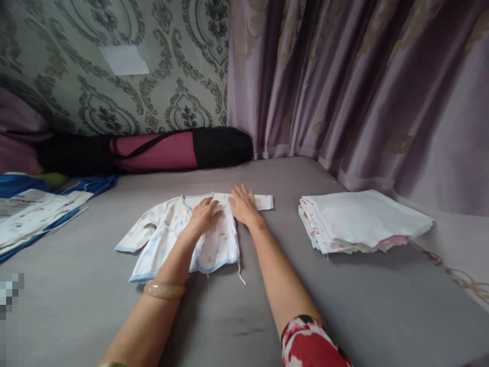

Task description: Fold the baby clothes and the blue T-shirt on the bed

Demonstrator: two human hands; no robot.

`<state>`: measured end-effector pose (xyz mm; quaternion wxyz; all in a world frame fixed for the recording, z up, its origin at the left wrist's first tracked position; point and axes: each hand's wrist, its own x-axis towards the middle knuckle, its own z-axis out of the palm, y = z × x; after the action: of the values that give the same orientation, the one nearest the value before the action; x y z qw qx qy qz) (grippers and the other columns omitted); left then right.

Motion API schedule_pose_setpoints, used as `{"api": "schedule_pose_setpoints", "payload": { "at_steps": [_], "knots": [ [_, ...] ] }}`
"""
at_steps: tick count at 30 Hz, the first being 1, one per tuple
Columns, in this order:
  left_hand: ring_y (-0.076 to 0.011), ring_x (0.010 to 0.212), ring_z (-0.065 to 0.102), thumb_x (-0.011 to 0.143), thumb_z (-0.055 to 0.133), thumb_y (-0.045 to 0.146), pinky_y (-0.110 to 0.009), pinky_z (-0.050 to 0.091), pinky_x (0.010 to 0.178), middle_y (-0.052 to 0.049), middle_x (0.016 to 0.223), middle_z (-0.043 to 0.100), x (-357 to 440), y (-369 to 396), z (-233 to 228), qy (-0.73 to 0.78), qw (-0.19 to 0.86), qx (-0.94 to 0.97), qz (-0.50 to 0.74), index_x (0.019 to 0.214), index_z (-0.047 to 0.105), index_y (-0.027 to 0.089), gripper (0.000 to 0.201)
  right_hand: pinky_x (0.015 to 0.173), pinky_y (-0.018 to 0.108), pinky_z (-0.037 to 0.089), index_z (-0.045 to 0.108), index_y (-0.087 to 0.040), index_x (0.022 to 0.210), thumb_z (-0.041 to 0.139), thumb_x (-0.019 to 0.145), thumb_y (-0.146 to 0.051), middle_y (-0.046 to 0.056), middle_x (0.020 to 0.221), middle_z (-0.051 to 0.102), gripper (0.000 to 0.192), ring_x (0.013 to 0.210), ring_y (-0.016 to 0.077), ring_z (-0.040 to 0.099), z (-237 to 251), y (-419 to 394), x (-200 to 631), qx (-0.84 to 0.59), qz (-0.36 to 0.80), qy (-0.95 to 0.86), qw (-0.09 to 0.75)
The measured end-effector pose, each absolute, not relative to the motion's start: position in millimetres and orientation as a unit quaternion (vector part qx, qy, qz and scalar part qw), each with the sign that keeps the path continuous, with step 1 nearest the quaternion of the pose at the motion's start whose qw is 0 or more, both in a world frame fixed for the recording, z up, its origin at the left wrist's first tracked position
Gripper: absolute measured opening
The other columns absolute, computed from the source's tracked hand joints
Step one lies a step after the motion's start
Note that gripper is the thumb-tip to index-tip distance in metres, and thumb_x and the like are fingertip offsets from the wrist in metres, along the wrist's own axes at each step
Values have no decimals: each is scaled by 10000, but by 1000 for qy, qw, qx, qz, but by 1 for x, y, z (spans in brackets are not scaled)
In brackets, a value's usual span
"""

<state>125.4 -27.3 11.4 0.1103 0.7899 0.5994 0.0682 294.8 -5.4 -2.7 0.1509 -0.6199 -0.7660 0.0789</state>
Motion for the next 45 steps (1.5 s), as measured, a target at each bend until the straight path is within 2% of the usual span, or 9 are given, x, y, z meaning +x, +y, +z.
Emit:
{"api": "schedule_pose_setpoints", "payload": {
  "at_steps": [2, 5, 12, 17, 29, 33, 39, 42, 45],
  "knots": [
    [-276, 1351, 357, 919, 486, 355, -421, 330, 1072, -131, 1392, 467, 126, -29, 14, 588, 130, 797, 53, 1251, 505, 210, 363, 1181, 464, 54, 353, -173, 1487, 217, 1013, -411, 62, 1576, 281, 547, 1475, 223, 121, -5, -9, 277, -592, 112, -788, 126],
    [-275, 1344, 375, 903, 502, 380, -463, 335, 1065, -116, 1357, 502, 125, -30, 16, 584, 163, 795, 37, 1240, 508, 238, 366, 1178, 488, 40, 284, -159, 1517, 170, 1009, -447, 66, 1593, 222, 596, 1477, 234, 111, -10, -12, 267, -586, 140, -793, 91],
    [-326, 1444, 228, 861, 559, 415, -596, 188, 1116, -139, 1542, 324, 121, -26, 15, 593, 189, 783, 3, 1348, 440, 266, 523, 1181, 466, 29, 222, -124, 1534, 152, 999, -470, 91, 1599, 185, 641, 1480, 229, 91, -15, -11, 271, -614, 151, -771, 76],
    [-308, 1469, 168, 872, 545, 424, -596, 83, 1145, -126, 1583, 246, 119, -24, 13, 600, 199, 775, -14, 1401, 389, 257, 577, 1178, 477, 11, 217, -45, 1521, 145, 994, -503, 147, 1597, 153, 702, 1480, 252, 73, -15, -9, 285, -677, 147, -718, 65],
    [-327, 1464, 180, 863, 561, 445, -622, 89, 1134, -135, 1577, 258, 117, -22, 9, 589, 194, 784, -6, 1368, 420, 258, 557, 1171, 505, 67, 238, -3, 1504, 190, 1002, -440, 187, 1580, 200, 667, 1467, 289, 129, -14, -10, 330, -784, 96, -613, 38],
    [-312, 1463, 190, 860, 571, 439, -608, 87, 1148, -131, 1569, 279, 119, -25, 13, 593, 190, 783, -7, 1349, 442, 240, 543, 1172, 516, 56, 260, -4, 1496, 210, 1000, -382, 190, 1581, 195, 625, 1470, 283, 122, -7, -11, 323, -766, 77, -636, 51],
    [-266, 1426, 303, 904, 529, 354, -568, 134, 1164, -125, 1491, 424, 114, -33, 32, 595, 183, 781, 51, 1313, 495, 214, 434, 1191, 452, 78, 226, -109, 1529, 165, 1001, -405, 87, 1607, 147, 609, 1480, 204, 97, -7, -12, 276, -575, 146, -802, 65],
    [-254, 1340, 441, 927, 492, 326, -506, 193, 1166, -135, 1391, 540, 96, -31, 45, 627, 180, 751, 103, 1313, 514, 180, 413, 1190, 474, 66, 223, -90, 1527, 187, 995, -415, 99, 1606, 140, 624, 1481, 213, 91, -12, -14, 265, -561, 137, -816, 38],
    [-245, 1260, 528, 925, 493, 314, -376, 338, 1098, -137, 1330, 594, 62, -28, 54, 665, 190, 710, 135, 1309, 531, 155, 418, 1191, 473, 63, 224, -79, 1524, 205, 994, -395, 102, 1606, 136, 617, 1481, 212, 95, -17, -14, 264, -566, 109, -817, 22]
  ]
}}
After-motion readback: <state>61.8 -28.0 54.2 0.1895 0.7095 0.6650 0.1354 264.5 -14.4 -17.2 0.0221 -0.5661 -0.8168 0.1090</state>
